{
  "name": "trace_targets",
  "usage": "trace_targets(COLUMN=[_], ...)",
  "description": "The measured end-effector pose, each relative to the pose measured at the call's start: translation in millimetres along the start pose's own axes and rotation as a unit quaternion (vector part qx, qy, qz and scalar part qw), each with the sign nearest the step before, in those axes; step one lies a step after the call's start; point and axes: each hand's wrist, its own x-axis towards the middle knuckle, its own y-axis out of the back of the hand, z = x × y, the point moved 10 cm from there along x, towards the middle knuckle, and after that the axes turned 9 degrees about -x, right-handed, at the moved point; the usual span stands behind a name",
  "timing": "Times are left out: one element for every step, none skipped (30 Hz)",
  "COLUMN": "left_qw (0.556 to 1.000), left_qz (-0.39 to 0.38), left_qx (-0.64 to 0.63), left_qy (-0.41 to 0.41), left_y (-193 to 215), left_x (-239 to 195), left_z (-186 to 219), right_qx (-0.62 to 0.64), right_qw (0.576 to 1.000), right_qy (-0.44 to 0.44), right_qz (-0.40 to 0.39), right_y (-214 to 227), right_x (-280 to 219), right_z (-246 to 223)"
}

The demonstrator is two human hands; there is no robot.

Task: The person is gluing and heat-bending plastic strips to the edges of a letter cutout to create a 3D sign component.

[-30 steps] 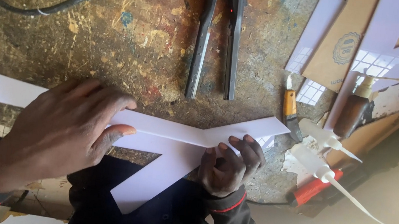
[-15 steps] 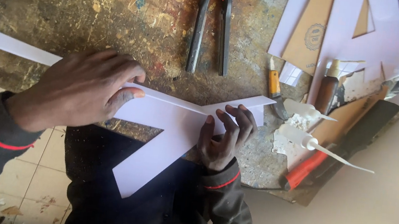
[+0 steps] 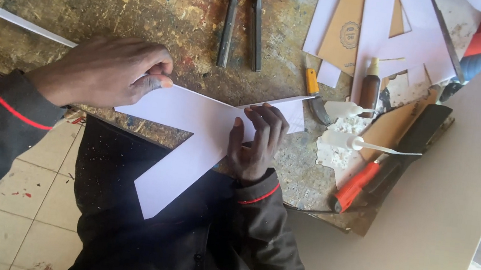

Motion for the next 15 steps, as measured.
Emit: trace_targets(left_qw=[1.000,1.000,1.000,1.000,0.999,1.000,0.999,0.999,0.999,1.000,0.995,0.995,0.995,0.995,0.995], left_qz=[-0.004,-0.008,-0.005,-0.009,-0.013,-0.011,-0.015,-0.020,-0.017,0.006,0.030,0.032,0.032,0.031,0.033], left_qx=[0.003,0.005,0.006,0.001,-0.005,-0.005,-0.004,-0.004,-0.003,-0.022,-0.040,-0.039,-0.037,-0.035,-0.034], left_qy=[0.007,0.016,0.017,0.023,0.030,0.029,0.036,0.046,0.048,-0.019,-0.085,-0.085,-0.085,-0.086,-0.087], left_y=[0.0,-0.8,0.9,0.5,0.2,1.6,1.6,1.7,1.2,4.6,8.8,10.9,12.3,13.4,15.0], left_x=[0.6,-0.8,-0.7,-0.9,-1.1,-1.0,-1.0,-2.8,-4.3,-5.8,-9.0,-9.7,-10.0,-9.4,-8.2], left_z=[-0.6,-2.5,-1.9,-2.2,-2.7,-0.4,0.2,-0.2,-5.4,2.9,10.9,12.5,14.2,16.4,16.9], right_qx=[-0.002,-0.003,-0.002,0.006,0.013,0.013,0.022,0.034,0.036,0.048,0.060,0.060,0.064,0.067,0.066], right_qw=[1.000,1.000,1.000,0.999,0.997,0.997,0.994,0.990,0.989,0.985,0.980,0.979,0.979,0.974,0.974], right_qy=[0.011,0.023,0.025,0.049,0.073,0.075,0.103,0.131,0.133,0.163,0.192,0.195,0.177,0.159,0.160], right_qz=[-0.002,-0.006,-0.004,-0.016,-0.029,-0.027,-0.037,-0.046,-0.045,-0.025,-0.005,-0.003,-0.076,-0.149,-0.147], right_y=[-1.2,-3.4,-4.2,-7.0,-10.0,-9.9,-11.7,-14.4,-18.2,-17.4,-16.5,-15.4,-28.9,-42.0,-45.0], right_x=[-2.2,-5.2,-6.7,-8.9,-11.3,-13.1,-15.9,-19.3,-18.7,-19.8,-21.1,-24.4,-27.3,-32.9,-33.3], right_z=[-1.4,-3.8,-2.9,-6.3,-9.7,-10.2,-15.8,-22.4,-24.9,-33.1,-40.8,-50.7,-57.4,-63.3,-67.6])
